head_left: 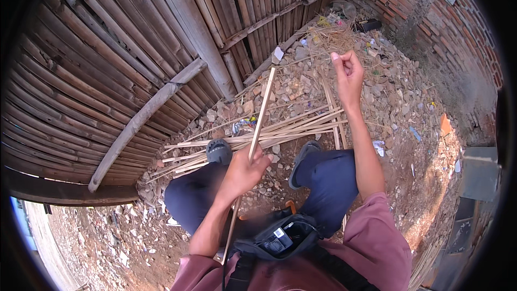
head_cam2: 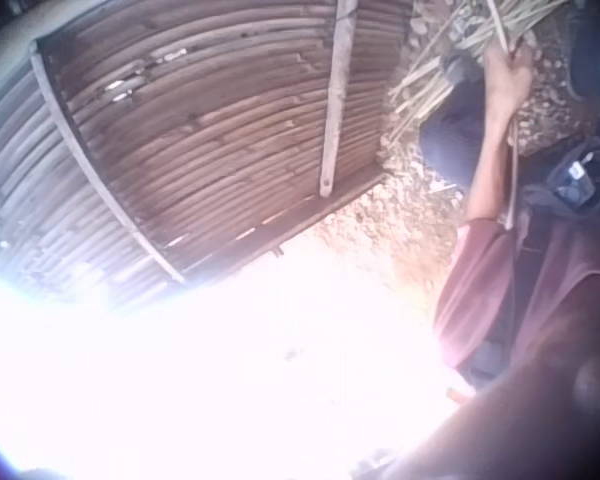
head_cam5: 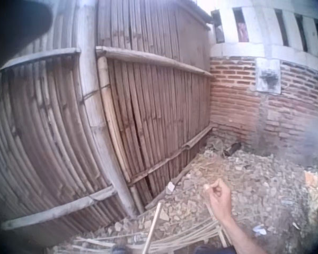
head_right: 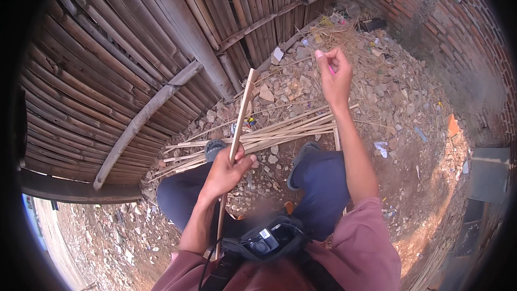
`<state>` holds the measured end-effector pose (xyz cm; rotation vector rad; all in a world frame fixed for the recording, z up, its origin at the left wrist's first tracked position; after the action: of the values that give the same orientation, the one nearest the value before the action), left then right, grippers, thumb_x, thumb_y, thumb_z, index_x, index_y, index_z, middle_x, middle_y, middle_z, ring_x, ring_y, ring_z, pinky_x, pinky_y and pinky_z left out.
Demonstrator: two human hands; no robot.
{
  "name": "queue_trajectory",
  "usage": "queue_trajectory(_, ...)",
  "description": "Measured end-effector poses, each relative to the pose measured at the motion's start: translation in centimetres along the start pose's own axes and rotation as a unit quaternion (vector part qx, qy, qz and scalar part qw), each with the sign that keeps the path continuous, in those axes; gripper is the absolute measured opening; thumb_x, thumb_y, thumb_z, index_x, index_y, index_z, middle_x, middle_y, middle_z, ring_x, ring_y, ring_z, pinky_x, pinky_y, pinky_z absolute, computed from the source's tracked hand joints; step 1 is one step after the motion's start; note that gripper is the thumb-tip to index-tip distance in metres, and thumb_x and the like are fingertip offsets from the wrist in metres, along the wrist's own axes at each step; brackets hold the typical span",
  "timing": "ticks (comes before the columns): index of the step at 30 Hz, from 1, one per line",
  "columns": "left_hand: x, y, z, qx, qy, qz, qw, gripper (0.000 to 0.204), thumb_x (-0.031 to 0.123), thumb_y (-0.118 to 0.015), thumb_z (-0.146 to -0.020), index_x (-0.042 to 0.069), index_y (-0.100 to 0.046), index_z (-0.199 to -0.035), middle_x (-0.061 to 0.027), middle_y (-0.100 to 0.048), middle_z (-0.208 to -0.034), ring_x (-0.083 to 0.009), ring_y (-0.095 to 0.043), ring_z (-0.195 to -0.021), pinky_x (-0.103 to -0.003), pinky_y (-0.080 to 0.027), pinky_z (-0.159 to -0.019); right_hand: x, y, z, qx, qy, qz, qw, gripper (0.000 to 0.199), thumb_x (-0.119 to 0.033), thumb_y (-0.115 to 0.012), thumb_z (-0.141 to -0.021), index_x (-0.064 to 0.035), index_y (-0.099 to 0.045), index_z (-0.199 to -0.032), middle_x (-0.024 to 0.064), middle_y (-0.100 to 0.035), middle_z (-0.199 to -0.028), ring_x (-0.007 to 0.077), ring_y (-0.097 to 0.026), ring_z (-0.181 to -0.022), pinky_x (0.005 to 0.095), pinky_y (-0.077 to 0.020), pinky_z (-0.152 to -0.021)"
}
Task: The person shaves bamboo sticks using a small knife, holding the sticks by hand while sitting outdoors near a bamboo structure.
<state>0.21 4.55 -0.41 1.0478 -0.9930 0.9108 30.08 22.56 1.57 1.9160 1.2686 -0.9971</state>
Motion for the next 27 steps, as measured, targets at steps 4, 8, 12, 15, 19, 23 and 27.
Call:
queue_trajectory(4, 0.4, -0.1, -0.1, 0.017, -0.007, 0.015, 1.0, 0.042, 0.021, -0.076, -0.099, 0.012, -0.039, -0.081, 0.006, -0.039, -0.071, -0.0056, -0.039, -0.067, -0.029, -0.035, -0.057, -3.2, -2.6, 3.7, -0.087, 0.045, -0.009, 0.995, 0.022, -0.016, -0.073, -0.101, -0.0038, -0.06, -0.089, 0.0013, -0.066, -0.078, 0.0074, -0.061, -0.073, 0.0261, -0.0472, -0.065)
queue_trajectory(8, 0.8, -0.1, -0.3, 0.021, 0.006, -0.015, 1.0, 0.036, 0.024, -0.073, -0.101, 0.004, -0.048, -0.085, -0.0015, -0.045, -0.07, -0.0122, -0.043, -0.068, -0.034, -0.041, -0.062, -5.7, -4.4, 6.0, -0.18, 0.186, 0.055, 0.964, 0.021, -0.017, -0.08, -0.093, -0.0044, -0.066, -0.084, 0.0054, -0.068, -0.074, 0.0171, -0.067, -0.064, 0.0323, -0.0495, -0.057)
queue_trajectory(12, 0.8, -0.8, 0.1, 0.069, -0.026, -0.053, 0.996, 0.037, 0.021, -0.072, -0.102, 0.005, -0.046, -0.082, -0.0019, -0.043, -0.066, -0.0128, -0.04, -0.065, -0.035, -0.038, -0.059, -7.2, -5.6, 6.6, -0.214, 0.216, 0.079, 0.949, 0.021, -0.018, -0.082, -0.091, -0.0058, -0.068, -0.08, 0.0054, -0.067, -0.074, 0.0215, -0.067, -0.062, 0.0351, -0.0496, -0.055)
queue_trajectory(15, 0.9, -1.2, 0.3, 0.1, -0.046, -0.08, 0.991, 0.033, 0.019, -0.07, -0.102, 0.001, -0.05, -0.084, -0.0079, -0.045, -0.064, -0.0192, -0.041, -0.062, -0.039, -0.04, -0.059, -7.2, -5.5, 6.1, -0.206, 0.219, 0.078, 0.95, 0.022, -0.018, -0.083, -0.09, -0.0058, -0.068, -0.079, 0.0055, -0.067, -0.073, 0.0218, -0.066, -0.06, 0.0356, -0.0485, -0.054)
queue_trajectory(19, 1.1, -1.3, 0.6, 0.116, -0.049, -0.091, 0.988, 0.03, 0.017, -0.07, -0.101, -0.001, -0.052, -0.086, -0.0134, -0.049, -0.064, -0.0247, -0.043, -0.058, -0.042, -0.041, -0.059, -6.4, -5.1, 5.6, -0.206, 0.213, 0.076, 0.952, 0.022, -0.018, -0.084, -0.089, -0.0054, -0.068, -0.079, 0.0064, -0.066, -0.072, 0.0223, -0.064, -0.059, 0.0367, -0.0468, -0.054)
queue_trajectory(23, 1.0, -0.7, 0.7, 0.11, -0.053, -0.106, 0.987, 0.03, 0.017, -0.071, -0.101, -0.001, -0.053, -0.086, -0.0128, -0.05, -0.063, -0.0233, -0.044, -0.057, -0.041, -0.04, -0.058, -5.9, -4.8, 4.5, -0.181, 0.214, 0.095, 0.955, 0.022, -0.018, -0.083, -0.089, -0.0044, -0.068, -0.079, 0.0074, -0.066, -0.072, 0.0238, -0.063, -0.058, 0.0367, -0.0461, -0.054)
queue_trajectory(27, 1.5, -0.6, 0.4, 0.106, -0.044, -0.093, 0.989, 0.031, 0.017, -0.071, -0.101, 0.0, -0.051, -0.084, -0.0116, -0.049, -0.062, -0.0207, -0.043, -0.057, -0.04, -0.04, -0.057, -5.7, -4.9, 4.3, -0.159, 0.236, 0.107, 0.953, 0.025, -0.019, -0.083, -0.09, -0.0036, -0.066, -0.079, 0.0079, -0.068, -0.074, 0.0226, -0.063, -0.058, 0.0359, -0.0452, -0.053)
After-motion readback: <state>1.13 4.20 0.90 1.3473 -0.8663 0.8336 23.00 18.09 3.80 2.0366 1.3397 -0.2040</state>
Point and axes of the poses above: each hand's wrist, its own z-axis away from the middle knuckle, its own y-axis out of the back of the hand, x = y × z, the point moved 1 cm from there along -z, towards the middle knuckle
